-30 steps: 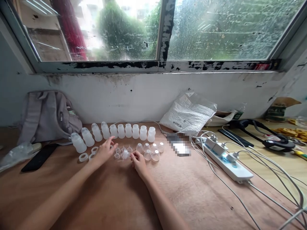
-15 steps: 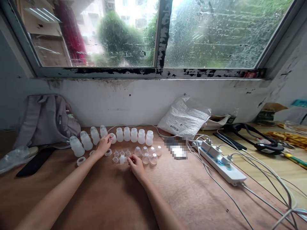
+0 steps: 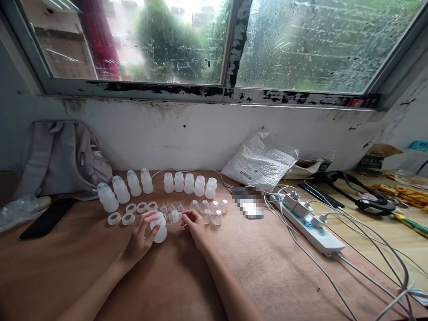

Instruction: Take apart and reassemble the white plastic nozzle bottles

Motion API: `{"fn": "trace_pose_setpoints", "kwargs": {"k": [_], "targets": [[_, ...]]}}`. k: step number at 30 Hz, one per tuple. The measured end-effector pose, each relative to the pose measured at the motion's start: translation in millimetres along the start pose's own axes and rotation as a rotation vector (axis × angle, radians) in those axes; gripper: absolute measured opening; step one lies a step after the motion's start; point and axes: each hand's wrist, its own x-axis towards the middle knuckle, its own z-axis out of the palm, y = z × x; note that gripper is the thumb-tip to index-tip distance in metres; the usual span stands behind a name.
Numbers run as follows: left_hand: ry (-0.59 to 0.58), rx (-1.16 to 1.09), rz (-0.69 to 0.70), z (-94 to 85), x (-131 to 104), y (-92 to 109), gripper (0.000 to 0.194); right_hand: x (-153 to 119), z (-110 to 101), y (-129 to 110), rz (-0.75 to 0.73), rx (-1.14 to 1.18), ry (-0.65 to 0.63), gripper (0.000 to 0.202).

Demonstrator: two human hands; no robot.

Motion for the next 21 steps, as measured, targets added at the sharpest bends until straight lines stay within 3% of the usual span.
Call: {"fn": "trace_pose_setpoints", "kwargs": {"k": [6, 12, 15, 19, 21], "targets": [[-0.107, -0.125, -0.180, 5.1, -2.3, -11.4, 0.059, -2.7, -0.8, -6.6, 0.029, 0.058, -0.001, 0.027], [-0.043, -0.231, -0.408, 19.1, -11.6, -13.8, 0.072, -2.5, -2.1, -8.5, 0.029, 0.079, -0.024, 0.029], [-0.043, -0.198, -0.377, 16.2, -10.6, -11.5, 0.073, -2.6, -2.3, -6.9, 0.040, 0.088, -0.039, 0.028], [-0.006, 0.080, -0.210, 5.2, -7.6, -12.1, 0.054, -3.2, -1.0, -6.3, 0.046, 0.102, -0.067, 0.025], [-0.013, 0.134, -0.148, 0.1, -6.4, -13.4, 0.055, -3.3, -0.1, -6.6, 0.052, 0.107, -0.064, 0.026]]}}
